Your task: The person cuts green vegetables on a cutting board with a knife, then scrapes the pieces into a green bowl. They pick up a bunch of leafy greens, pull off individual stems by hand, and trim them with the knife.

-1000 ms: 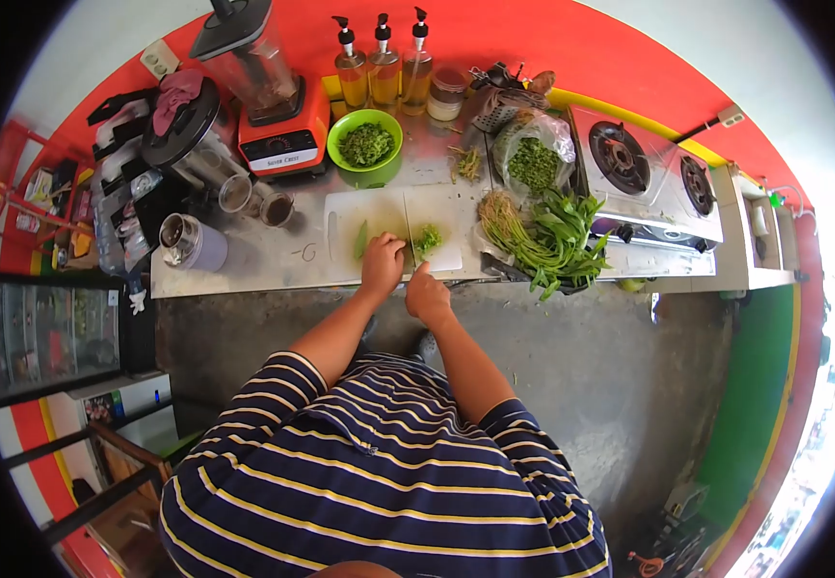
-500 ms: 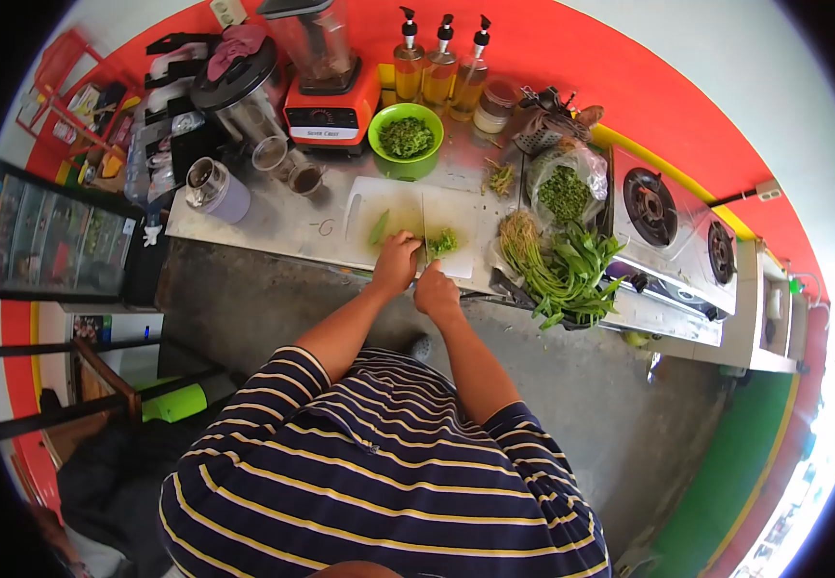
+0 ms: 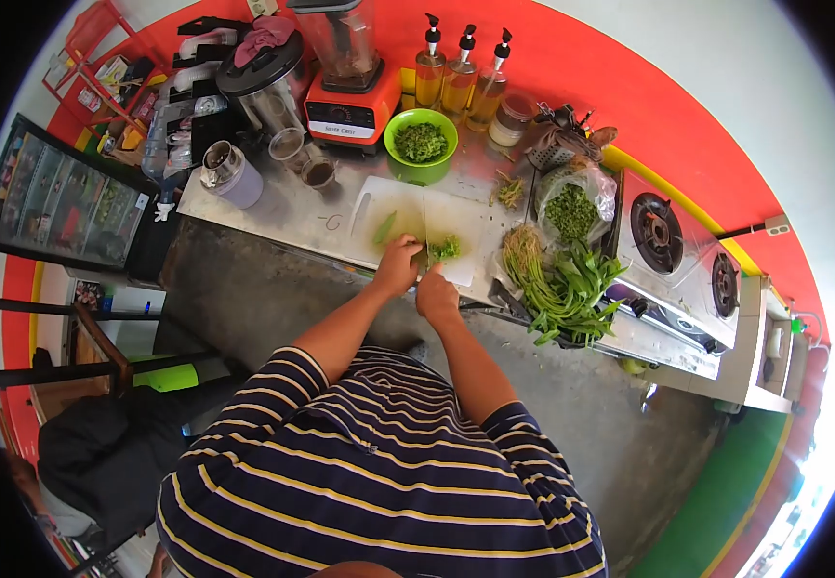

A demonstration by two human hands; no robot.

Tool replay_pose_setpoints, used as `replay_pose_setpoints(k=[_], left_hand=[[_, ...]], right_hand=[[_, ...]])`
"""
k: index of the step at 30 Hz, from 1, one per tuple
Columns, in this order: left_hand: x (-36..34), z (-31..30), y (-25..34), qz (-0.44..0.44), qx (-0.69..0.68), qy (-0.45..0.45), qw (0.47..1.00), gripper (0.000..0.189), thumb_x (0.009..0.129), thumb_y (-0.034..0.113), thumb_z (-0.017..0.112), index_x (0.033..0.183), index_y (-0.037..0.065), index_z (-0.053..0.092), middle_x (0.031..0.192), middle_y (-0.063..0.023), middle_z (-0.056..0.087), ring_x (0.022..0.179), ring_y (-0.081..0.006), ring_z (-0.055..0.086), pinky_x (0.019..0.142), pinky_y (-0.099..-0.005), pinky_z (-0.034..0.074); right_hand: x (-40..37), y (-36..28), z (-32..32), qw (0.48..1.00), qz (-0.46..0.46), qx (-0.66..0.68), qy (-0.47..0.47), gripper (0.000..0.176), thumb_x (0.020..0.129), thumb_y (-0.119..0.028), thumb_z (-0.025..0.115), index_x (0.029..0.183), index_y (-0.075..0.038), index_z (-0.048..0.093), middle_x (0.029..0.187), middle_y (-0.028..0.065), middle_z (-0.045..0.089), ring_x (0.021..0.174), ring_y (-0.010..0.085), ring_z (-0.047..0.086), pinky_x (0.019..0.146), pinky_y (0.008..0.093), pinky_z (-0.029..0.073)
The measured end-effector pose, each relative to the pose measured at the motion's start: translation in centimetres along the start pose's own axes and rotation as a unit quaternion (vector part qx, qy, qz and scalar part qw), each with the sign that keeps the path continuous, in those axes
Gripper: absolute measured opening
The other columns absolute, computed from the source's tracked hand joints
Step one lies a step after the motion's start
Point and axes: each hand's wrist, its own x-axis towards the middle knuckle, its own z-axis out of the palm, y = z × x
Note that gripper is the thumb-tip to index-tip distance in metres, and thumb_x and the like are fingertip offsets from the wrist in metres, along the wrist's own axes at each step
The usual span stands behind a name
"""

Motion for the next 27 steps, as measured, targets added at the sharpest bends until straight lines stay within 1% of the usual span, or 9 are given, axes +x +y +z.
replay_pose_setpoints(k=[3,6,8,16,18,19,21,24,27], left_hand=[[0.0,-0.1,-0.4,0.005,-0.021,-0.005,1.0,0.041,0.073,-0.004,0.062,0.113,-0.003,0.07,0.114,-0.0187,0.061,0.11,-0.0388,0.057,0.096,-0.0429,0.047],[0.0,0.2,-1.0,0.023,-0.023,-0.013,0.999,0.043,0.073,-0.004,0.062,0.116,-0.004,0.069,0.114,-0.0193,0.06,0.111,-0.0382,0.057,0.097,-0.0418,0.047],[0.0,0.6,-1.9,0.025,-0.025,-0.016,0.999,0.044,0.073,-0.003,0.063,0.117,-0.004,0.068,0.115,-0.0194,0.06,0.111,-0.0379,0.057,0.097,-0.0414,0.047],[0.5,-1.8,-1.6,-0.005,-0.053,-0.038,0.998,0.039,0.079,0.0,0.065,0.118,0.0,0.068,0.121,-0.0187,0.059,0.113,-0.0377,0.057,0.099,-0.0414,0.046],[0.2,-3.4,-1.4,0.004,-0.007,0.006,1.0,0.037,0.081,0.0,0.065,0.118,0.001,0.068,0.121,-0.0181,0.059,0.114,-0.0372,0.055,0.1,-0.0425,0.045],[0.1,-4.3,-1.3,0.004,-0.007,0.003,1.0,0.037,0.081,0.0,0.065,0.118,0.001,0.068,0.121,-0.0181,0.059,0.114,-0.0372,0.055,0.1,-0.0425,0.045],[0.1,-5.7,-1.6,-0.028,0.053,0.038,0.997,0.036,0.081,-0.001,0.065,0.117,0.001,0.066,0.117,-0.0167,0.059,0.111,-0.0364,0.054,0.099,-0.0435,0.046],[0.2,-6.3,-3.1,-0.046,0.067,0.064,0.995,0.037,0.081,-0.001,0.066,0.118,0.003,0.066,0.115,-0.0149,0.059,0.108,-0.0358,0.053,0.097,-0.0439,0.046],[0.1,-6.8,-4.0,-0.031,0.074,0.023,0.997,0.03,0.081,0.0,0.067,0.112,0.003,0.069,0.113,-0.0127,0.061,0.107,-0.0351,0.055,0.096,-0.0428,0.047]], right_hand=[[0.2,0.0,-0.8,1.0,-0.013,-0.008,-0.006,0.039,0.092,-0.012,0.055,0.123,0.007,0.041,0.109,0.0316,0.068,0.104,0.0456,0.068,0.091,0.05,0.054],[-0.3,-0.3,-0.7,1.0,0.017,-0.004,-0.016,0.045,0.09,-0.013,0.061,0.124,0.006,0.039,0.11,0.028,0.069,0.105,0.0421,0.069,0.091,0.0471,0.055],[-1.1,-0.3,-0.1,1.0,0.013,0.013,-0.014,0.038,0.093,-0.012,0.054,0.122,0.007,0.042,0.11,0.0313,0.068,0.105,0.0447,0.068,0.091,0.0492,0.055],[0.7,0.1,-0.1,0.999,0.003,0.024,0.02,0.037,0.092,-0.013,0.055,0.121,0.006,0.042,0.107,0.0326,0.067,0.104,0.0463,0.067,0.09,0.0513,0.054],[0.9,0.5,0.1,0.998,0.011,0.045,0.038,0.036,0.092,-0.014,0.056,0.12,0.005,0.042,0.105,0.0328,0.067,0.103,0.0469,0.067,0.089,0.0522,0.054],[0.6,0.6,0.4,0.997,0.001,0.061,0.046,0.036,0.092,-0.015,0.056,0.119,0.005,0.043,0.103,0.0331,0.067,0.101,0.0478,0.066,0.088,0.0535,0.053],[0.0,0.8,0.8,0.996,-0.007,0.077,0.053,0.036,0.093,-0.017,0.056,0.118,0.005,0.044,0.102,0.0335,0.067,0.1,0.0488,0.066,0.088,0.0547,0.053],[-0.8,1.3,1.0,0.997,-0.044,0.068,0.008,0.041,0.092,-0.022,0.059,0.119,0.004,0.043,0.104,0.0343,0.066,0.1,0.0497,0.066,0.089,0.0548,0.053],[-1.1,1.6,1.4,0.996,-0.049,0.07,-0.015,0.041,0.092,-0.023,0.058,0.12,0.002,0.044,0.104,0.0344,0.066,0.101,0.0501,0.065,0.089,0.0557,0.052]])
